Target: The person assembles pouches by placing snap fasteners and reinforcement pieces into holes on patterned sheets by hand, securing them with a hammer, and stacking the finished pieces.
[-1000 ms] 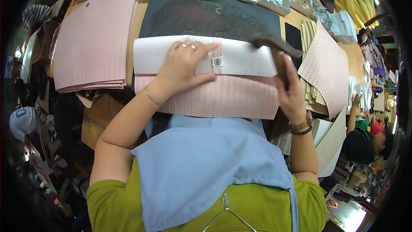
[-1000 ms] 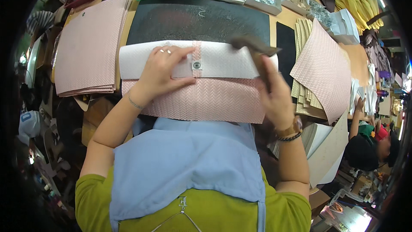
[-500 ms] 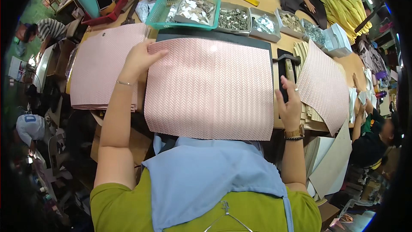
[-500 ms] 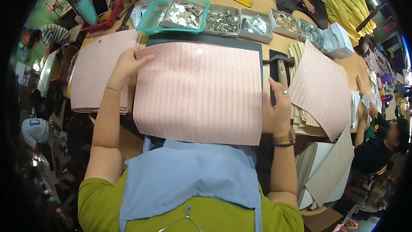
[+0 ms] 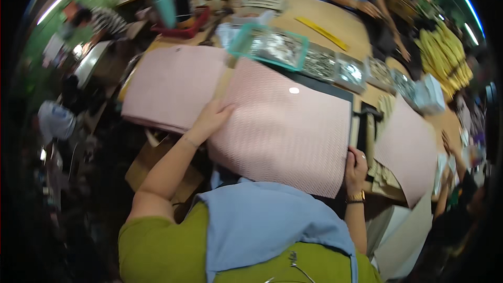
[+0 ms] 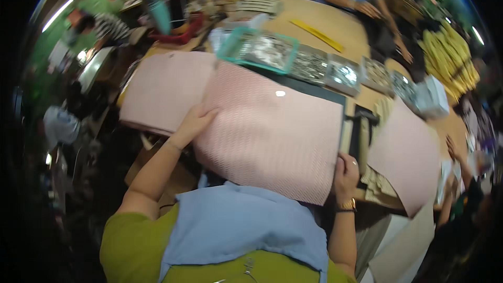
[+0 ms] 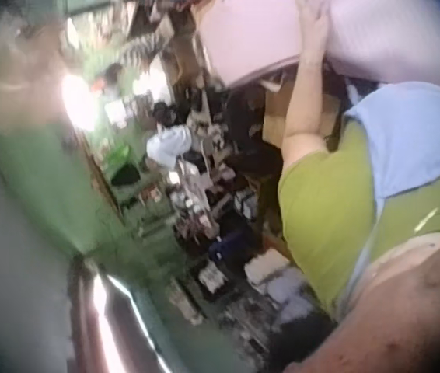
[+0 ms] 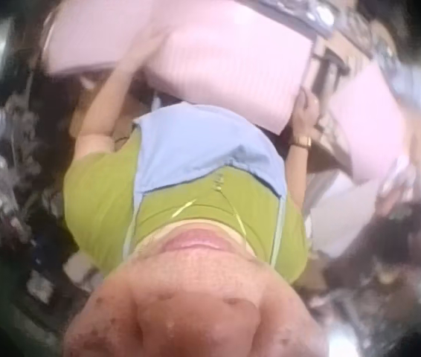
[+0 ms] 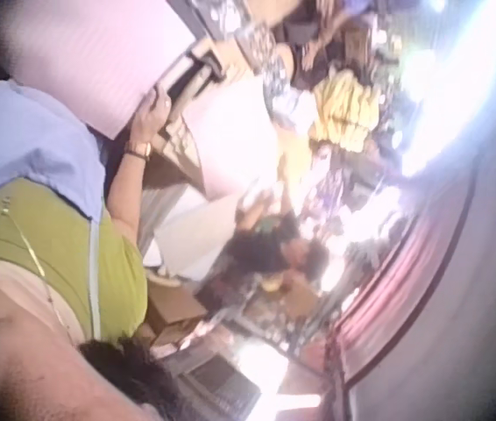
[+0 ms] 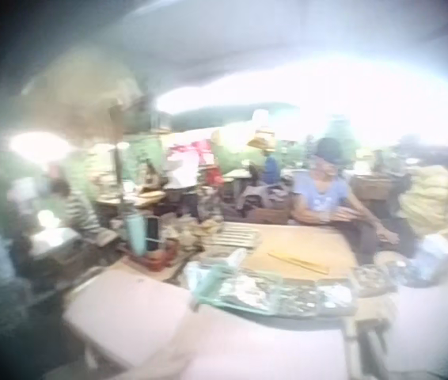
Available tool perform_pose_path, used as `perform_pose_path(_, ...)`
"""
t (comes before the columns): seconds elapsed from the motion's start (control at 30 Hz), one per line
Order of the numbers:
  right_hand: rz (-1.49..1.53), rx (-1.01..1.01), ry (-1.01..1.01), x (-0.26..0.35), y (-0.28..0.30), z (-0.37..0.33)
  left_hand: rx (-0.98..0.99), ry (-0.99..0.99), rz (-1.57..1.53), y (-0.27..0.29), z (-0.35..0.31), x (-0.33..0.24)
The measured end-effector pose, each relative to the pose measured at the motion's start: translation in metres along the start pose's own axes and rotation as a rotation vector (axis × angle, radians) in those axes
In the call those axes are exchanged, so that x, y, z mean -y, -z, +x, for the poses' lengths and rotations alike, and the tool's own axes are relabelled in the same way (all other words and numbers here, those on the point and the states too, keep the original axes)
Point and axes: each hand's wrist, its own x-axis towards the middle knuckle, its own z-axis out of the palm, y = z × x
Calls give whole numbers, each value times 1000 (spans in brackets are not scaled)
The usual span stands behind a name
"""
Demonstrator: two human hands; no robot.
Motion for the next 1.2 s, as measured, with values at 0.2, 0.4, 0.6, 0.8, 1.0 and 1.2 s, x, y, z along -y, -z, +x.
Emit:
perform_pose_path(0.2,3,-1,-42,-11,5,-8,-190,75,89,103,62,-11)
perform_pose_path(0.4,-34,32,-5,1,-2,2,-273,16,361,315,98,99)
perform_pose_path(0.6,-118,-8,-7,0,1,-3,-214,575,859,226,88,182)
perform_pose_path(0.8,-188,16,31,37,22,25,-139,622,727,220,83,219)
perform_pose_path(1.0,-582,-169,-187,-33,104,64,-190,746,753,216,98,203)
perform_pose_path(1.2,-833,-33,-430,-61,109,62,-482,610,744,164,106,147)
